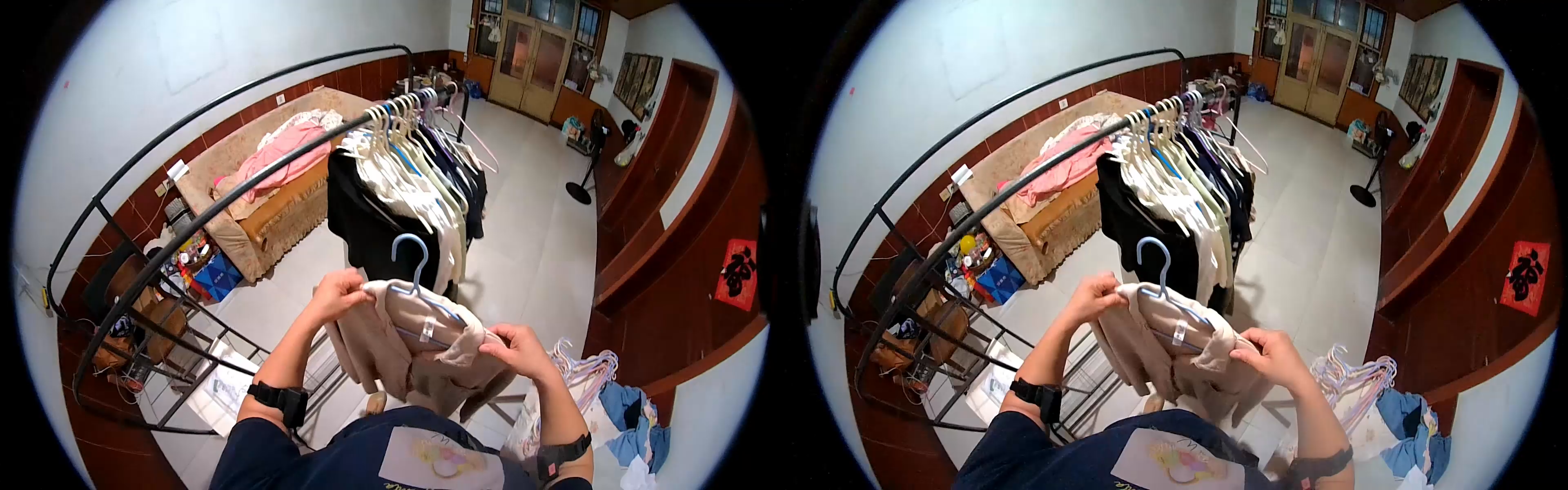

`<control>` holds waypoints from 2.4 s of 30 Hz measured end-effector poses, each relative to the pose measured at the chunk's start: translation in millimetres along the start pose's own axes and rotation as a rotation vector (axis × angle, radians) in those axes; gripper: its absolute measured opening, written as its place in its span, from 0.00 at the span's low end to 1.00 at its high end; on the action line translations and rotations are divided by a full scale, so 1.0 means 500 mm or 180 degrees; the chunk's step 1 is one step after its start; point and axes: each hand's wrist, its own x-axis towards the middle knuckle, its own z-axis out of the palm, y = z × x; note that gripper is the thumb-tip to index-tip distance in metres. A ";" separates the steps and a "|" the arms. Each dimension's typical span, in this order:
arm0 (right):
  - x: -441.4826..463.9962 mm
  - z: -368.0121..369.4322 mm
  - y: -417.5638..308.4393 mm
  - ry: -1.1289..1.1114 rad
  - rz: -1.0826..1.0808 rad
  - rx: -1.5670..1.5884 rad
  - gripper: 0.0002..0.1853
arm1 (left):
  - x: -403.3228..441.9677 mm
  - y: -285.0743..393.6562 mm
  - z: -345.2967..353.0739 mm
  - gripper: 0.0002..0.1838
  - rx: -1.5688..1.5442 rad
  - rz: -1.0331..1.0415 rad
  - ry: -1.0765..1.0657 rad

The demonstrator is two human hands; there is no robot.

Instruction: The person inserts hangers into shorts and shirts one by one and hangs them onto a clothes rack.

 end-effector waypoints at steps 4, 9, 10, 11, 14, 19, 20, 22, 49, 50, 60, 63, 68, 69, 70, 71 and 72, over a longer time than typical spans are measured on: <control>0.100 0.007 -0.103 0.0295 -0.0355 -0.0114 0.10 | 0.100 0.009 -0.103 0.04 0.0367 0.0401 0.0571; 0.229 0.020 -0.181 0.0922 -0.0794 -0.0529 0.10 | 0.245 -0.006 -0.202 0.08 -0.0374 0.0533 0.0837; 0.261 0.023 -0.178 0.1039 -0.0904 -0.0468 0.11 | 0.260 -0.015 -0.233 0.11 0.0527 0.0492 0.0973; 0.283 0.024 -0.194 0.1065 -0.0915 -0.0476 0.11 | 0.290 -0.030 -0.259 0.12 0.0865 0.0791 0.0937; 0.342 0.032 -0.251 0.1198 -0.0643 -0.0690 0.11 | 0.362 -0.067 -0.288 0.10 -0.0946 0.0287 0.0397; 0.432 0.063 -0.254 0.1389 -0.0537 -0.0997 0.11 | 0.415 -0.123 -0.322 0.07 -0.0637 0.0373 0.0727; 0.447 0.069 -0.241 0.1373 -0.0429 -0.1083 0.12 | 0.413 -0.123 -0.318 0.07 -0.0869 0.0188 0.0649; 0.472 0.081 -0.215 0.1350 -0.0233 -0.1255 0.13 | 0.418 -0.155 -0.310 0.06 -0.1001 -0.0033 0.0609; 0.344 0.190 0.102 0.2229 0.0190 -0.0169 0.12 | 0.455 -0.624 -0.382 0.15 -0.1127 0.0198 0.0840; 0.326 0.196 0.119 0.2297 0.0240 -0.0169 0.12 | 0.450 -0.659 -0.388 0.15 -0.0834 0.0453 0.0797; -0.021 0.192 0.355 0.2196 0.1617 -0.0650 0.18 | 0.166 -0.777 -0.119 0.18 -0.0117 -0.2332 0.1105; -0.192 0.143 0.367 0.2640 0.2099 0.0043 0.19 | 0.046 -0.766 0.049 0.08 -0.0968 -0.2670 -0.0211; -0.472 0.068 0.306 0.3614 0.2197 -0.0522 0.19 | -0.071 -0.291 0.417 0.04 -0.1418 -0.1433 -0.1762; -0.529 0.055 0.292 0.3938 0.2102 -0.0960 0.19 | -0.068 -0.186 0.461 0.05 -0.1365 -0.1199 -0.2128; -0.580 0.034 0.258 0.4229 0.2522 -0.1249 0.22 | -0.060 -0.109 0.500 0.07 -0.1325 -0.0939 -0.2464; -0.632 0.016 0.232 0.4505 0.2945 -0.1539 0.25 | -0.053 -0.045 0.537 0.09 -0.1279 -0.0674 -0.2790; -0.695 0.007 0.240 0.4830 0.3111 -0.2171 0.27 | -0.047 0.007 0.575 0.09 -0.1163 -0.0331 -0.2950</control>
